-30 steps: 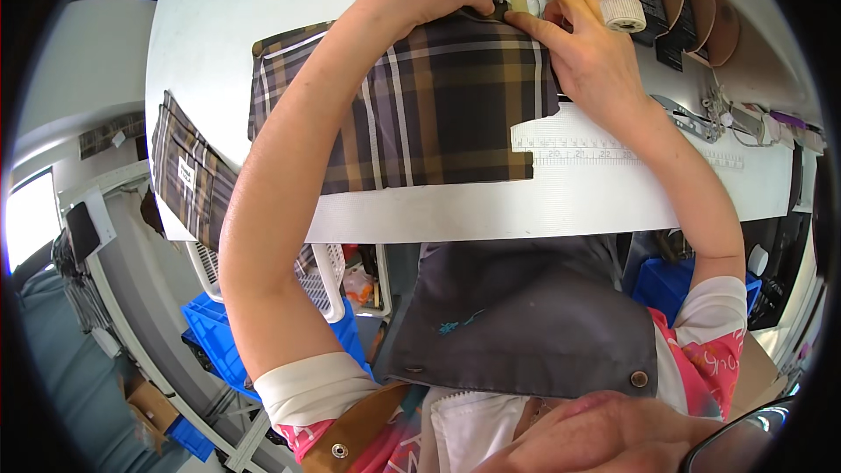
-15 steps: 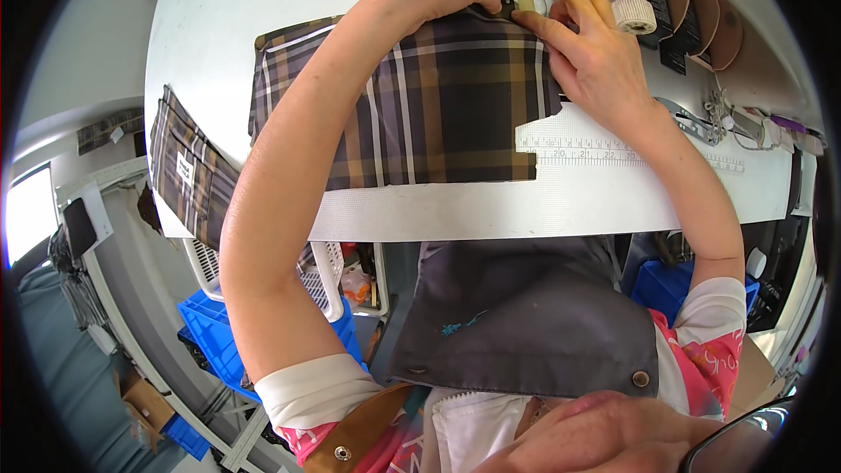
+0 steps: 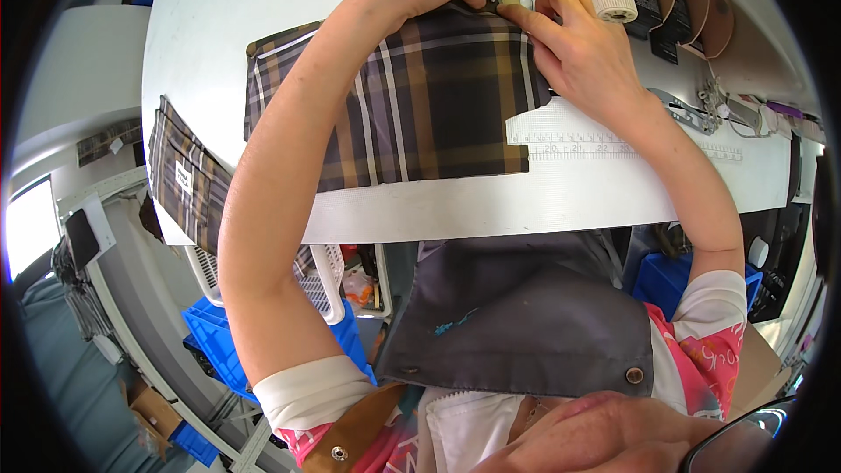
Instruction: The recorder is using an industrial sewing machine to construct fabric pouches or linings with a plaid pattern.
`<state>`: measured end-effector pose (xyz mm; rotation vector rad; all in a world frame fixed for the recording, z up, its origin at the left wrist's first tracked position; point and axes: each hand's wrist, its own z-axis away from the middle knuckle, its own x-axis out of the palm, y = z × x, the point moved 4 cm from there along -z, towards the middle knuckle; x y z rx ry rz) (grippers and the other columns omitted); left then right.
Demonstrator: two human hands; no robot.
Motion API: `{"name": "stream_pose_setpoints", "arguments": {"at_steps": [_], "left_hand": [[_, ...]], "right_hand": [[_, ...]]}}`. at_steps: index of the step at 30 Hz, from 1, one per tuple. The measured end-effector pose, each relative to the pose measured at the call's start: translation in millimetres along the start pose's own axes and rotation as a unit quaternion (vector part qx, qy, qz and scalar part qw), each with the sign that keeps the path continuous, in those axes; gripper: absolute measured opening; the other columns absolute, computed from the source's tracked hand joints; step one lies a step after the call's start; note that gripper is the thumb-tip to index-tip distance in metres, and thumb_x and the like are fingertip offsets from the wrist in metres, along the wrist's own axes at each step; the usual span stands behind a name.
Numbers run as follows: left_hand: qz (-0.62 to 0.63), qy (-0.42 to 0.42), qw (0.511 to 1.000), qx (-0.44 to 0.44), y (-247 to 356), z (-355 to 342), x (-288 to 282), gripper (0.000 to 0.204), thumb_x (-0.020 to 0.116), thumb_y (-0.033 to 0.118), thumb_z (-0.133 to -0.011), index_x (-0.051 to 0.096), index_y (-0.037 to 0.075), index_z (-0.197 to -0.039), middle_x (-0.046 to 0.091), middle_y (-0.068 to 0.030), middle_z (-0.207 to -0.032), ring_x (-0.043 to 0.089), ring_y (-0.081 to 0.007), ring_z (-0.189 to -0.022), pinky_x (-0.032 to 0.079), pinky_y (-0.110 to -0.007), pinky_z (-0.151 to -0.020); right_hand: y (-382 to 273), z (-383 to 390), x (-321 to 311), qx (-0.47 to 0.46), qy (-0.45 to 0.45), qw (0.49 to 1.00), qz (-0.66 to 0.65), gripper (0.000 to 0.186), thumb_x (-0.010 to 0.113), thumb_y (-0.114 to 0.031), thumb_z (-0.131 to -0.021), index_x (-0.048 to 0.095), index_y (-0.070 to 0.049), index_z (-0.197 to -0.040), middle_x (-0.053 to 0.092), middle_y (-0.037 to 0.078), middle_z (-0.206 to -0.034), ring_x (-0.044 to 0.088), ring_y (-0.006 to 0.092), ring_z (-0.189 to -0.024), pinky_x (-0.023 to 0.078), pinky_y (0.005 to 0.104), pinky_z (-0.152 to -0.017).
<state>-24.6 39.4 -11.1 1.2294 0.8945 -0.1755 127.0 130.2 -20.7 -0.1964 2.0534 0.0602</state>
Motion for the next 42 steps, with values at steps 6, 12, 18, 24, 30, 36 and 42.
{"name": "stream_pose_setpoints", "arguments": {"at_steps": [6,12,18,24,30,36,42], "left_hand": [[-0.036,0.010,0.999,0.016,3,1,-1,0.037,0.075,0.014,-0.064,0.065,0.000,-0.096,0.066,-0.0158,-0.094,0.060,-0.0277,-0.090,0.045,-0.035,-0.084],[0.004,0.016,0.996,-0.086,-4,9,-2,0.034,0.075,0.021,-0.065,0.068,0.002,-0.092,0.066,-0.0095,-0.083,0.060,-0.0183,-0.077,0.046,-0.028,-0.073],[0.026,0.012,0.996,-0.090,-7,8,-1,0.033,0.075,0.021,-0.065,0.068,0.002,-0.090,0.066,-0.0088,-0.083,0.060,-0.0176,-0.076,0.047,-0.028,-0.072],[0.050,0.012,0.992,-0.118,-3,10,-1,0.033,0.075,0.020,-0.065,0.067,0.000,-0.090,0.066,-0.0089,-0.083,0.060,-0.0181,-0.076,0.047,-0.029,-0.072],[0.049,0.013,0.994,-0.100,-6,9,-1,0.034,0.075,0.020,-0.064,0.066,0.000,-0.091,0.065,-0.0087,-0.083,0.060,-0.0184,-0.076,0.046,-0.029,-0.072],[0.042,0.014,0.996,-0.074,-6,6,-2,0.035,0.075,0.019,-0.064,0.066,0.000,-0.091,0.065,-0.0089,-0.084,0.059,-0.0179,-0.078,0.046,-0.029,-0.073],[0.023,0.016,0.997,-0.078,-7,6,-2,0.036,0.075,0.020,-0.064,0.066,-0.001,-0.092,0.065,-0.0093,-0.084,0.059,-0.0184,-0.077,0.046,-0.029,-0.072]], "right_hand": [[-2,-1,-1,-0.007,0.005,1.000,0.002,0.036,0.061,-0.006,-0.072,0.064,-0.015,-0.106,0.053,0.004,-0.084,0.054,0.0204,-0.080,0.046,0.0323,-0.063],[-3,-2,-4,0.002,0.007,1.000,0.004,0.025,0.064,-0.013,-0.073,0.068,-0.014,-0.098,0.058,0.003,-0.079,0.053,0.0220,-0.081,0.041,0.0349,-0.071],[-5,-3,-5,-0.005,0.012,1.000,0.005,0.024,0.064,-0.013,-0.072,0.067,-0.013,-0.096,0.057,0.003,-0.075,0.054,0.0210,-0.077,0.041,0.0339,-0.069],[-6,-3,-5,-0.015,0.014,1.000,0.016,0.025,0.062,-0.011,-0.072,0.066,-0.012,-0.097,0.059,0.003,-0.064,0.059,0.0186,-0.062,0.042,0.0317,-0.061],[-7,-1,-4,0.004,-0.015,1.000,0.001,0.028,0.062,-0.009,-0.072,0.065,-0.011,-0.100,0.058,0.005,-0.056,0.059,0.0198,-0.052,0.045,0.0320,-0.051],[-5,0,-1,0.014,-0.030,0.999,-0.007,0.035,0.062,-0.006,-0.072,0.063,-0.011,-0.106,0.056,0.005,-0.059,0.059,0.0213,-0.055,0.047,0.0341,-0.049],[-6,-4,-3,-0.001,0.013,1.000,-0.007,0.023,0.061,-0.011,-0.072,0.064,-0.009,-0.095,0.055,0.008,-0.048,0.058,0.0225,-0.045,0.046,0.0336,-0.045]]}}
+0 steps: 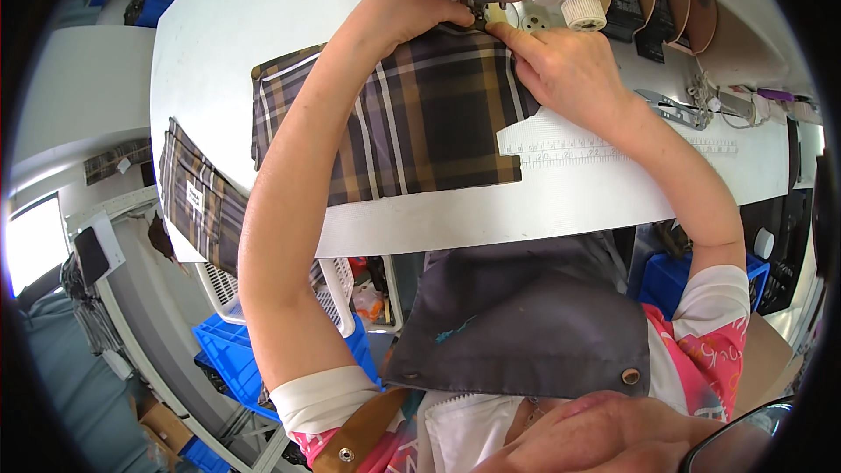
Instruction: The recorder is using an industrial sewing machine to construct fabric pouches or linings with a plaid pattern.
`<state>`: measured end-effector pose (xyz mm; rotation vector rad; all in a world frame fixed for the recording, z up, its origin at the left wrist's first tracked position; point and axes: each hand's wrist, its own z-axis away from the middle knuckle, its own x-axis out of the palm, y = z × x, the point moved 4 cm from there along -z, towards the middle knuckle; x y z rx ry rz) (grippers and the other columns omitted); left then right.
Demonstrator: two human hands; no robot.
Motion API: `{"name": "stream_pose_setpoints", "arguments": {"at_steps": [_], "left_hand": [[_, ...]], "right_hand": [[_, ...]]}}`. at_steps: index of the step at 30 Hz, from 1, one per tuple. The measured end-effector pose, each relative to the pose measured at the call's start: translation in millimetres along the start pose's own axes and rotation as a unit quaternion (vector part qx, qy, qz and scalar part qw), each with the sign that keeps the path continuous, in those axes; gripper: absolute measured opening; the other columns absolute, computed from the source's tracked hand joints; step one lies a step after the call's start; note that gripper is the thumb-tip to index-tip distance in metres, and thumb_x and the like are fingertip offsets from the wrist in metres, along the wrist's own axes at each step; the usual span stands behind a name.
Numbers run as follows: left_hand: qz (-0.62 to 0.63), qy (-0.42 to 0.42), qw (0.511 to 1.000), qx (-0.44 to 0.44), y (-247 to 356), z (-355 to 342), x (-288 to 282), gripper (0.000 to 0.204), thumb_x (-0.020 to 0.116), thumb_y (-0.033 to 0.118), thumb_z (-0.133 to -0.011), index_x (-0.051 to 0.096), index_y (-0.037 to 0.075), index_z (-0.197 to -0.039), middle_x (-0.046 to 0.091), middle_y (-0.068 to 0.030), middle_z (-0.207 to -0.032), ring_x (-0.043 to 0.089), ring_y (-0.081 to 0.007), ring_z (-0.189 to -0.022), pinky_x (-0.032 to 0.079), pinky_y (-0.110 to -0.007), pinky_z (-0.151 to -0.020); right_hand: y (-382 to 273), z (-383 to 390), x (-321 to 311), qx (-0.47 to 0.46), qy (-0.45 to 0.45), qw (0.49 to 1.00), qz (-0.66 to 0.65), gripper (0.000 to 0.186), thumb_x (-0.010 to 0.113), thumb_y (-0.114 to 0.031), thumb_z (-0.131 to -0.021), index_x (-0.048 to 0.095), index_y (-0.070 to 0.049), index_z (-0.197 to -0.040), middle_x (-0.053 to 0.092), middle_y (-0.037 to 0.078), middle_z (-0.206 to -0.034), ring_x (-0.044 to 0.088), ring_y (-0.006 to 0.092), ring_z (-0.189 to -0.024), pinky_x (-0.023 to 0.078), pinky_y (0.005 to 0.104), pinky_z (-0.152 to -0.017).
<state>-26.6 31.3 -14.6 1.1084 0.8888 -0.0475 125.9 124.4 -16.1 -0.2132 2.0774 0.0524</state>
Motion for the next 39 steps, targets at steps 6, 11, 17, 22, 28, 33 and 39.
{"name": "stream_pose_setpoints", "arguments": {"at_steps": [6,11,17,22,28,33,39], "left_hand": [[0.004,-0.006,1.000,0.005,-3,-2,-1,0.037,0.075,0.022,-0.065,0.066,-0.001,-0.093,0.066,-0.0104,-0.084,0.061,-0.0191,-0.077,0.047,-0.029,-0.072],[-0.012,-0.006,1.000,0.012,-5,-3,-2,0.039,0.076,0.024,-0.065,0.066,0.000,-0.094,0.066,-0.0108,-0.085,0.061,-0.0200,-0.077,0.048,-0.030,-0.072],[0.008,0.002,1.000,0.029,-9,-5,-3,0.042,0.077,0.025,-0.065,0.066,0.000,-0.097,0.066,-0.0114,-0.089,0.061,-0.0201,-0.081,0.048,-0.030,-0.076],[-0.007,0.012,0.999,0.041,-13,-8,-2,0.042,0.077,0.025,-0.066,0.065,0.001,-0.099,0.066,-0.0111,-0.091,0.061,-0.0207,-0.084,0.047,-0.031,-0.078],[-0.033,0.018,0.997,0.070,-12,-7,-3,0.039,0.076,0.023,-0.068,0.065,0.001,-0.098,0.066,-0.0106,-0.091,0.061,-0.0193,-0.085,0.047,-0.030,-0.078],[-0.025,0.025,0.995,0.094,-10,-4,-1,0.037,0.075,0.022,-0.069,0.065,0.000,-0.098,0.067,-0.0100,-0.091,0.061,-0.0179,-0.085,0.047,-0.029,-0.078],[-0.013,0.021,0.995,0.095,-13,-4,-2,0.036,0.075,0.019,-0.070,0.065,0.001,-0.100,0.067,-0.0085,-0.094,0.061,-0.0162,-0.086,0.047,-0.028,-0.078]], "right_hand": [[-1,-2,-1,-0.002,-0.004,1.000,0.001,0.023,0.061,-0.011,-0.072,0.065,-0.008,-0.095,0.055,0.008,-0.048,0.058,0.0226,-0.045,0.046,0.0335,-0.045],[-1,-3,0,0.004,-0.003,1.000,-0.001,0.023,0.060,-0.011,-0.073,0.066,-0.008,-0.095,0.056,0.008,-0.049,0.058,0.0224,-0.045,0.046,0.0332,-0.045],[0,-3,2,0.019,-0.004,1.000,0.000,0.023,0.060,-0.013,-0.074,0.066,-0.009,-0.096,0.055,0.008,-0.048,0.058,0.0222,-0.044,0.046,0.0333,-0.045],[1,-3,2,0.015,0.007,1.000,0.005,0.022,0.061,-0.014,-0.075,0.066,-0.010,-0.096,0.055,0.008,-0.048,0.058,0.0224,-0.044,0.046,0.0332,-0.045],[7,4,4,0.009,-0.013,1.000,-0.020,0.030,0.063,-0.012,-0.076,0.061,-0.011,-0.107,0.058,0.005,-0.060,0.059,0.0202,-0.053,0.047,0.0319,-0.048],[10,8,0,0.018,0.016,0.998,-0.057,0.032,0.065,-0.011,-0.075,0.061,-0.012,-0.107,0.060,0.004,-0.063,0.060,0.0200,-0.055,0.046,0.0317,-0.050],[8,8,0,-0.020,0.004,0.999,-0.036,0.034,0.066,-0.009,-0.072,0.064,-0.012,-0.105,0.056,0.003,-0.062,0.057,0.0190,-0.054,0.044,0.0320,-0.050]]}}
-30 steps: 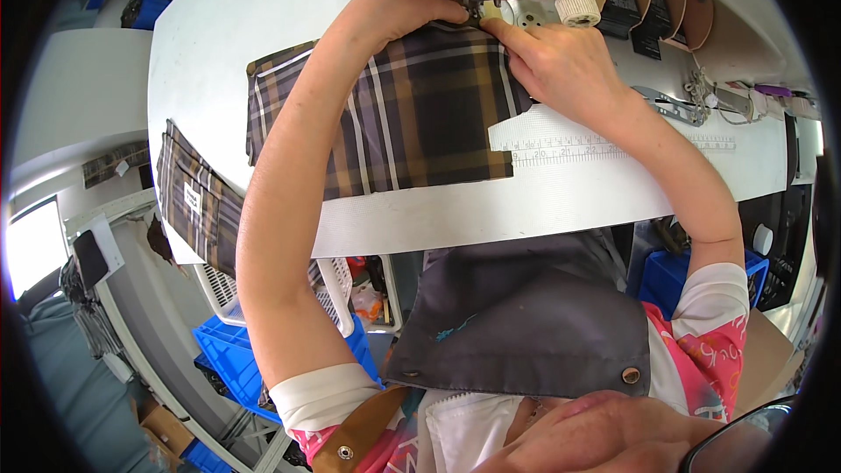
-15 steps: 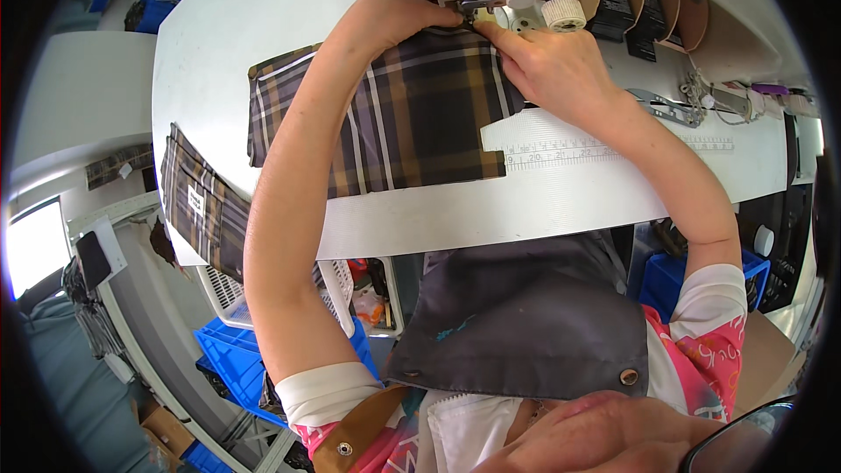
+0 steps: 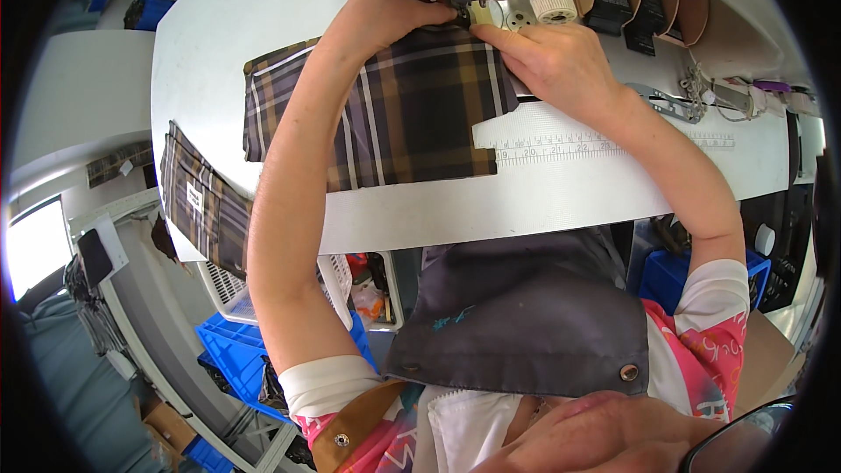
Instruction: The recorder is using an industrial sewing machine to construct fabric pouches or linings with a plaid pattern.
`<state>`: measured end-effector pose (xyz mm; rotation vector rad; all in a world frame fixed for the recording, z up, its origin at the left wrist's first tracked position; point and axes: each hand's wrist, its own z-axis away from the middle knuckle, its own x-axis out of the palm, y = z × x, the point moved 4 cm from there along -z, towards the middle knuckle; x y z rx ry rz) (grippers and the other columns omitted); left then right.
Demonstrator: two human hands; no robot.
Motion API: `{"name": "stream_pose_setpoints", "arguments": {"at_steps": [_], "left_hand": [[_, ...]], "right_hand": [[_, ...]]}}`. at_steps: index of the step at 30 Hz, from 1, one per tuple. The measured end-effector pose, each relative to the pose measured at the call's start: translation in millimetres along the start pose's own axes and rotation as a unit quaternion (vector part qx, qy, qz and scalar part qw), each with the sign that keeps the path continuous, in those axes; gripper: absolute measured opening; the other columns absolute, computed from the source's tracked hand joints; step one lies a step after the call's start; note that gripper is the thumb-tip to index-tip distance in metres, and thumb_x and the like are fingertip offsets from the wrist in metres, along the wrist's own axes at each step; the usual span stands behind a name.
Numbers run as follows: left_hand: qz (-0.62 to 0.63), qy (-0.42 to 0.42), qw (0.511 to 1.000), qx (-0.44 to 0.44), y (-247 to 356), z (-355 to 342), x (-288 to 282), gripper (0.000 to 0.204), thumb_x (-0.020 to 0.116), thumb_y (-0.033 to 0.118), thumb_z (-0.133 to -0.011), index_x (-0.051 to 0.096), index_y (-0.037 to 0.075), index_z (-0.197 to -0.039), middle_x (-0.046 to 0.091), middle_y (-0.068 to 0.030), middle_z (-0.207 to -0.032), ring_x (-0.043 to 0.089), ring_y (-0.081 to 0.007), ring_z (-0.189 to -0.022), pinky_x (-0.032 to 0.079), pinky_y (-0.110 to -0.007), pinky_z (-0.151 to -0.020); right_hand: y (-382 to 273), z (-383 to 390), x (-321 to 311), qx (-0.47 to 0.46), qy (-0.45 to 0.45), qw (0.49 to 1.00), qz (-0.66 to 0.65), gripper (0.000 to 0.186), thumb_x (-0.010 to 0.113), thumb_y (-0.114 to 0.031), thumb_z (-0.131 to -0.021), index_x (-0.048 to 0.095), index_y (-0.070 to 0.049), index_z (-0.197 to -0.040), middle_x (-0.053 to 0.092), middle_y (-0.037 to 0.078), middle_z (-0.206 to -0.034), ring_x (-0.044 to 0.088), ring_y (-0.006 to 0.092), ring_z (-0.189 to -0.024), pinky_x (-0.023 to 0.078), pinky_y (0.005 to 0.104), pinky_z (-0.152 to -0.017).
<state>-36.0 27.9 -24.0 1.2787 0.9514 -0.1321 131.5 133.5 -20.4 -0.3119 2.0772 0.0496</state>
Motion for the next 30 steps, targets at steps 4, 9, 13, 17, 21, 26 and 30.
{"name": "stream_pose_setpoints", "arguments": {"at_steps": [4,9,13,17,21,26,30], "left_hand": [[-0.001,0.005,1.000,0.029,1,1,-2,0.035,0.075,0.017,-0.071,0.064,0.001,-0.101,0.066,-0.0073,-0.094,0.060,-0.0146,-0.086,0.047,-0.028,-0.077],[-0.048,0.083,0.994,0.044,4,10,3,0.029,0.075,0.019,-0.070,0.066,0.004,-0.094,0.066,-0.0063,-0.095,0.060,-0.0215,-0.087,0.043,-0.037,-0.082],[-0.260,0.200,0.935,0.133,39,51,17,0.019,0.072,0.022,-0.074,0.069,0.010,-0.089,0.065,-0.0026,-0.101,0.058,-0.0240,-0.094,0.035,-0.048,-0.095],[-0.305,0.192,0.917,0.173,40,76,38,0.020,0.067,0.022,-0.080,0.069,0.014,-0.098,0.064,0.0053,-0.108,0.055,-0.0169,-0.102,0.026,-0.052,-0.101],[-0.320,0.203,0.900,0.216,39,79,37,0.022,0.068,0.021,-0.078,0.068,0.013,-0.098,0.064,0.0064,-0.106,0.055,-0.0163,-0.100,0.028,-0.052,-0.097],[-0.306,0.209,0.895,0.247,34,70,30,0.017,0.069,0.021,-0.077,0.070,0.013,-0.093,0.066,0.0063,-0.101,0.056,-0.0160,-0.096,0.029,-0.050,-0.095],[-0.305,0.178,0.907,0.229,29,63,27,0.020,0.065,0.022,-0.082,0.069,0.016,-0.101,0.065,0.0057,-0.108,0.056,-0.0166,-0.102,0.026,-0.052,-0.100]], "right_hand": [[-5,-4,-1,-0.037,0.002,0.999,0.011,0.024,0.062,-0.011,-0.074,0.065,-0.012,-0.097,0.056,0.003,-0.057,0.058,0.0191,-0.053,0.044,0.0319,-0.048],[-7,-3,1,-0.040,-0.003,0.999,0.010,0.019,0.058,-0.012,-0.076,0.066,-0.010,-0.094,0.058,0.003,-0.059,0.060,0.0192,-0.055,0.045,0.0316,-0.048],[-7,-3,0,-0.028,-0.009,1.000,0.006,0.017,0.059,-0.014,-0.078,0.065,-0.009,-0.093,0.058,0.004,-0.059,0.061,0.0198,-0.056,0.046,0.0318,-0.049],[-10,-5,0,-0.029,-0.005,0.999,-0.013,0.017,0.060,-0.016,-0.080,0.064,-0.009,-0.094,0.058,0.004,-0.058,0.061,0.0204,-0.056,0.046,0.0324,-0.050],[-10,-5,0,-0.027,0.005,1.000,-0.010,0.017,0.060,-0.018,-0.081,0.064,-0.009,-0.095,0.059,0.005,-0.058,0.062,0.0207,-0.056,0.046,0.0325,-0.050],[-7,-5,3,0.010,0.003,1.000,-0.016,0.020,0.062,-0.023,-0.081,0.064,-0.010,-0.097,0.059,0.006,-0.056,0.061,0.0222,-0.053,0.046,0.0336,-0.048],[-6,-4,2,0.045,-0.038,0.998,0.001,0.021,0.062,-0.025,-0.081,0.064,-0.012,-0.096,0.059,0.007,-0.056,0.060,0.0236,-0.051,0.045,0.0359,-0.047]]}}
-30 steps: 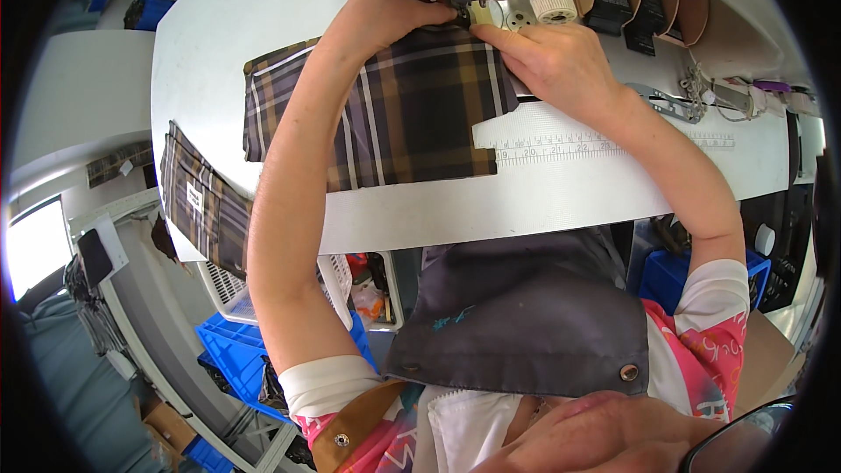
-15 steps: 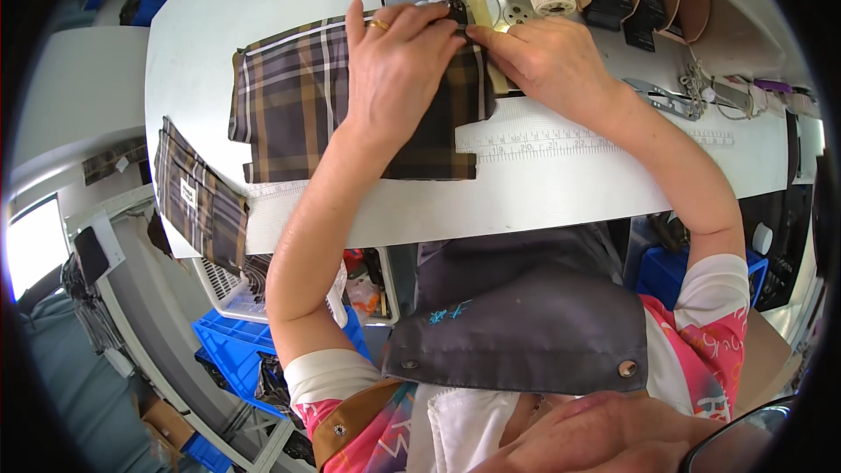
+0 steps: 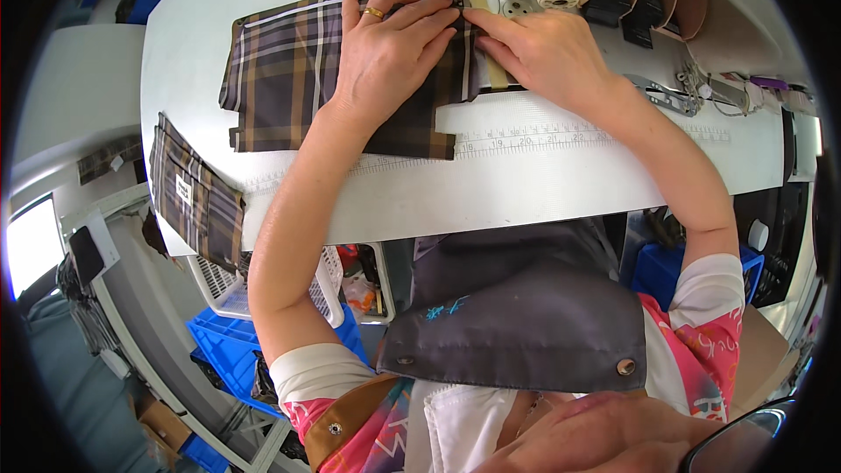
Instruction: The recorder is using an industrial sewing machine to construct fabric pouches or linings with a plaid pattern.
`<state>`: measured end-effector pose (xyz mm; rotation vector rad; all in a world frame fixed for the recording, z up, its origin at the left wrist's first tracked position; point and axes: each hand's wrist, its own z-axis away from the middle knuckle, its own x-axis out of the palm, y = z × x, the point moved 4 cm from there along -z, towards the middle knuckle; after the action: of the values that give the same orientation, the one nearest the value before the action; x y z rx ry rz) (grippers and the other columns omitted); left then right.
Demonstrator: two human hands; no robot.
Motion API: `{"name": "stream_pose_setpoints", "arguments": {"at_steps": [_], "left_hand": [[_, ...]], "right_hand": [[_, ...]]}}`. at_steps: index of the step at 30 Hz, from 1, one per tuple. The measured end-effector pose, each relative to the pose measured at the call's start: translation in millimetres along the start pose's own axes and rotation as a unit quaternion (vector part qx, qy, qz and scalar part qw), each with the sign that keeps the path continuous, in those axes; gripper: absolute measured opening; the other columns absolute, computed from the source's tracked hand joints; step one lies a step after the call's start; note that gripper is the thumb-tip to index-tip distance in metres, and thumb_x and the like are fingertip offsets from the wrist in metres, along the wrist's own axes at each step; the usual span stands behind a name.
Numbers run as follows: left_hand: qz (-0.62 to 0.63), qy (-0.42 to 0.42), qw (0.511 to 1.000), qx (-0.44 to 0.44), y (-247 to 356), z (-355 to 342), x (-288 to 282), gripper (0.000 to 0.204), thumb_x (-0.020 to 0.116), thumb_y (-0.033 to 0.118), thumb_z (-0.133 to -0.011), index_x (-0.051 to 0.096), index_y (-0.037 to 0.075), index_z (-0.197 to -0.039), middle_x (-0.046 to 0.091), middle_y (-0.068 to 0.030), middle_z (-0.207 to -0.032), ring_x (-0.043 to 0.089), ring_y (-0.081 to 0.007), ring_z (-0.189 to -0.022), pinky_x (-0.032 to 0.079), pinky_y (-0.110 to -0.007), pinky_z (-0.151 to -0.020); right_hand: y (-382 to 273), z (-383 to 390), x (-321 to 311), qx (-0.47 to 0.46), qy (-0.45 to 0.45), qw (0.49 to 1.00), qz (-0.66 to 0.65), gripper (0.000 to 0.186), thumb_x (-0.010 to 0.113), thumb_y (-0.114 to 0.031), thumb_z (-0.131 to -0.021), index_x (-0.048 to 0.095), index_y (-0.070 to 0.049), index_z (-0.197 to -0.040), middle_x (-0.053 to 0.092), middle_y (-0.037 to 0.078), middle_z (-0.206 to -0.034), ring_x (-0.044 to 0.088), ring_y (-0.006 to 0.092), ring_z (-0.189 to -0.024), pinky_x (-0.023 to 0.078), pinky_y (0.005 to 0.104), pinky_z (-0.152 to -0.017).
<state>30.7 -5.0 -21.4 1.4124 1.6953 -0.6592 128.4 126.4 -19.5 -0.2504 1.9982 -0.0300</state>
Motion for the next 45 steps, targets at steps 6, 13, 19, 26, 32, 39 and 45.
{"name": "stream_pose_setpoints", "arguments": {"at_steps": [6,13,19,26,32,39,45], "left_hand": [[0.000,0.001,1.000,-0.002,0,1,-1,0.020,0.065,0.022,-0.082,0.069,0.016,-0.101,0.065,0.0056,-0.107,0.055,-0.0167,-0.102,0.028,-0.050,-0.100],[-0.005,-0.013,1.000,0.013,17,1,-14,0.022,0.066,0.020,-0.081,0.068,0.014,-0.102,0.065,0.0035,-0.107,0.054,-0.0194,-0.105,0.029,-0.049,-0.099],[0.138,-0.026,0.990,-0.010,67,10,-32,0.024,0.068,0.011,-0.078,0.067,0.009,-0.101,0.066,-0.0032,-0.101,0.058,-0.0223,-0.098,0.037,-0.043,-0.093],[0.673,-0.148,0.654,-0.312,94,-12,4,0.025,0.060,0.014,-0.088,0.061,-0.002,-0.107,0.065,-0.0114,-0.102,0.060,-0.0178,-0.097,0.045,-0.026,-0.087],[0.785,-0.089,0.435,-0.433,101,-42,39,0.032,0.049,0.022,-0.095,0.052,-0.004,-0.114,0.061,-0.0123,-0.104,0.059,-0.0202,-0.099,0.048,-0.031,-0.083],[0.780,-0.048,0.475,-0.406,106,-40,42,0.025,0.043,0.015,-0.097,0.051,-0.005,-0.110,0.061,-0.0159,-0.106,0.062,-0.0209,-0.096,0.051,-0.032,-0.082],[0.781,-0.057,0.458,-0.422,113,-37,39,0.025,0.042,0.014,-0.097,0.050,-0.004,-0.112,0.061,-0.0173,-0.108,0.062,-0.0214,-0.097,0.052,-0.033,-0.081]], "right_hand": [[33,34,-63,-0.004,0.131,0.985,0.116,0.013,0.064,-0.022,-0.080,0.067,-0.016,-0.092,0.064,0.000,-0.074,0.060,0.0192,-0.070,0.044,0.0334,-0.061],[76,37,-62,-0.004,0.143,0.963,0.229,0.020,0.070,-0.015,-0.064,0.069,-0.006,-0.082,0.066,0.004,-0.089,0.053,0.0240,-0.102,0.033,0.0494,-0.095],[65,36,-75,0.001,0.121,0.972,0.201,0.017,0.071,-0.016,-0.066,0.069,-0.006,-0.079,0.067,0.003,-0.084,0.055,0.0223,-0.096,0.033,0.0464,-0.093],[60,37,-83,0.054,0.197,0.966,0.156,0.010,0.069,-0.013,-0.072,0.067,-0.007,-0.080,0.067,0.002,-0.078,0.059,0.0206,-0.088,0.038,0.0421,-0.083],[48,63,-77,-0.059,0.183,0.969,0.154,0.019,0.067,-0.018,-0.066,0.067,-0.015,-0.086,0.065,-0.008,-0.103,0.054,0.0141,-0.092,0.035,0.0351,-0.079],[77,75,-95,0.049,0.126,0.982,0.134,0.016,0.066,-0.012,-0.077,0.067,-0.008,-0.092,0.066,-0.001,-0.102,0.059,0.0181,-0.077,0.045,0.0296,-0.070],[120,77,-80,0.046,0.121,0.980,0.152,0.018,0.066,-0.011,-0.077,0.066,-0.010,-0.096,0.066,-0.003,-0.098,0.060,0.0176,-0.075,0.050,0.0281,-0.067]]}}
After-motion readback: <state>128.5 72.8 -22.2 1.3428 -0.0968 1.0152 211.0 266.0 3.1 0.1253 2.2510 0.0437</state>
